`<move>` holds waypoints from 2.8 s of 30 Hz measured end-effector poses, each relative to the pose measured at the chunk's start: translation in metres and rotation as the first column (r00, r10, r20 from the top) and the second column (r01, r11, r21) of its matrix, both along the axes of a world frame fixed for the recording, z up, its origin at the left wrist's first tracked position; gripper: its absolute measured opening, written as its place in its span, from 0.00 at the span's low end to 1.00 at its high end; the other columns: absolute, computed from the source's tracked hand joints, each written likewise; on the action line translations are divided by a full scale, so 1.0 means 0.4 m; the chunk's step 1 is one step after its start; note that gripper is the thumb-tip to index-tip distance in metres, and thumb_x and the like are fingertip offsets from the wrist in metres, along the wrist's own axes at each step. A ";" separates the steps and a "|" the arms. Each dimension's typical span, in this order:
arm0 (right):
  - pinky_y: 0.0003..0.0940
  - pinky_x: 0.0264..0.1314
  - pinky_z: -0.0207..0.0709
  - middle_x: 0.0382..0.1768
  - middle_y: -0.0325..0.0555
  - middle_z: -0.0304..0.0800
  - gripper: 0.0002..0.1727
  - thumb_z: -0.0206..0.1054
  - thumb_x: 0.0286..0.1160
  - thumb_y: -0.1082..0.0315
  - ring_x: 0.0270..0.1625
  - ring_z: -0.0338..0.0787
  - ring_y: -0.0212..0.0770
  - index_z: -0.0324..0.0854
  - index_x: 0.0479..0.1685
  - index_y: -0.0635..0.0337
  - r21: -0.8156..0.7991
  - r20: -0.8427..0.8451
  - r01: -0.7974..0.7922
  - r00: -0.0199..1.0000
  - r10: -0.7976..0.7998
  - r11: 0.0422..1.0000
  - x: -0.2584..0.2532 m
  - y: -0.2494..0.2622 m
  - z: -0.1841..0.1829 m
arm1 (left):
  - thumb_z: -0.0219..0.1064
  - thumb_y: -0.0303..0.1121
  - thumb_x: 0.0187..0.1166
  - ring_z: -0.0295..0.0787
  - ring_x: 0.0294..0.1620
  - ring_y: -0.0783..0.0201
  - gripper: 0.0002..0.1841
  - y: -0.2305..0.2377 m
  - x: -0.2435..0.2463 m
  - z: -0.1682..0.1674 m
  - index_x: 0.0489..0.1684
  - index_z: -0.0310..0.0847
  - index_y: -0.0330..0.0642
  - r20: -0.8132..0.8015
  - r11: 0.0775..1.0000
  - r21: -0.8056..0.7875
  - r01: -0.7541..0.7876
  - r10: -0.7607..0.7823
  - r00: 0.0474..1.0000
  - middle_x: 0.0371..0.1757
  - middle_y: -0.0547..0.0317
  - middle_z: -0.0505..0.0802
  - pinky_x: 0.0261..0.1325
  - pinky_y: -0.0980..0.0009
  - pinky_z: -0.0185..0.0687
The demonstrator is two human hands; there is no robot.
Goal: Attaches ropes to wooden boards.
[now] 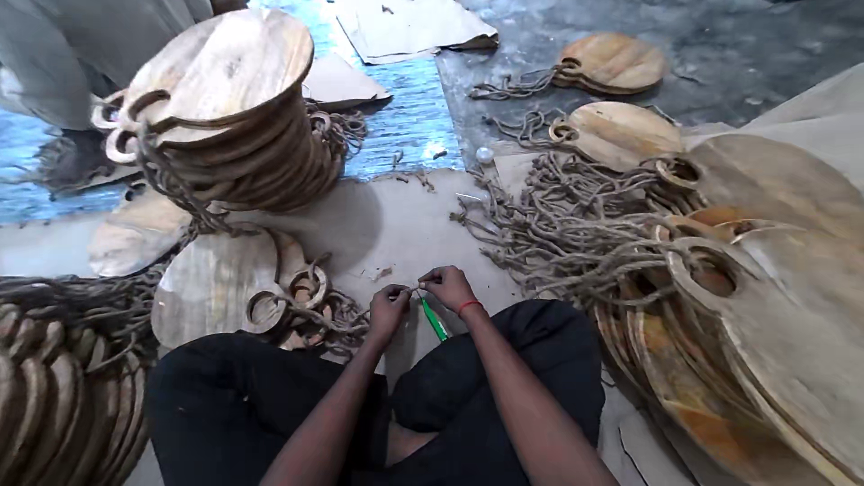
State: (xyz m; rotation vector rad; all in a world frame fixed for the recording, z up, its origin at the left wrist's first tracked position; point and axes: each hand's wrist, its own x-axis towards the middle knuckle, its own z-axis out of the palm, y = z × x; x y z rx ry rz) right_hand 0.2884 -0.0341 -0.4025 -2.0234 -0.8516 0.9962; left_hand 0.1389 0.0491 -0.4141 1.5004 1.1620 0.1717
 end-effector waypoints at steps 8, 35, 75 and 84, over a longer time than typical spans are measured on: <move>0.59 0.51 0.84 0.44 0.58 0.94 0.06 0.73 0.76 0.72 0.45 0.93 0.56 0.93 0.46 0.61 -0.054 0.033 0.018 0.999 -0.016 0.998 -0.007 0.006 -0.019 | 0.68 0.34 0.84 0.92 0.41 0.54 0.10 -0.006 0.028 -0.033 0.53 0.90 0.38 -0.137 0.993 0.109 0.038 -0.022 0.990 0.48 0.46 0.93 0.51 0.52 0.88; 0.42 0.50 0.82 0.59 0.55 0.87 0.21 0.51 0.96 0.61 0.47 0.89 0.43 0.72 0.80 0.57 0.023 -0.313 0.155 0.939 -0.140 0.988 -0.008 -0.016 0.081 | 0.42 0.35 0.96 0.74 0.30 0.76 0.16 0.117 -0.143 0.293 0.66 0.72 0.39 0.209 0.997 -0.006 -0.073 0.073 0.975 0.44 0.62 0.85 0.33 0.77 0.73; 0.42 0.56 0.81 0.44 0.45 0.92 0.14 0.72 0.79 0.58 0.46 0.89 0.39 0.89 0.52 0.58 0.166 -0.258 -0.038 0.963 0.080 0.985 -0.264 0.093 0.033 | 0.69 0.49 0.81 0.91 0.56 0.35 0.34 0.292 -0.288 0.354 0.83 0.66 0.41 -0.773 0.777 0.398 0.487 -0.001 0.634 0.52 0.37 0.93 0.60 0.33 0.81; 0.56 0.66 0.81 0.57 0.52 0.91 0.21 0.78 0.72 0.56 0.60 0.90 0.51 0.88 0.61 0.55 0.127 -0.202 -0.109 0.970 0.134 0.986 -0.343 0.195 0.055 | 0.71 0.34 0.81 0.91 0.54 0.33 0.24 0.330 -0.396 0.501 0.75 0.77 0.42 -0.786 0.701 0.464 0.542 0.045 0.616 0.50 0.36 0.93 0.59 0.32 0.81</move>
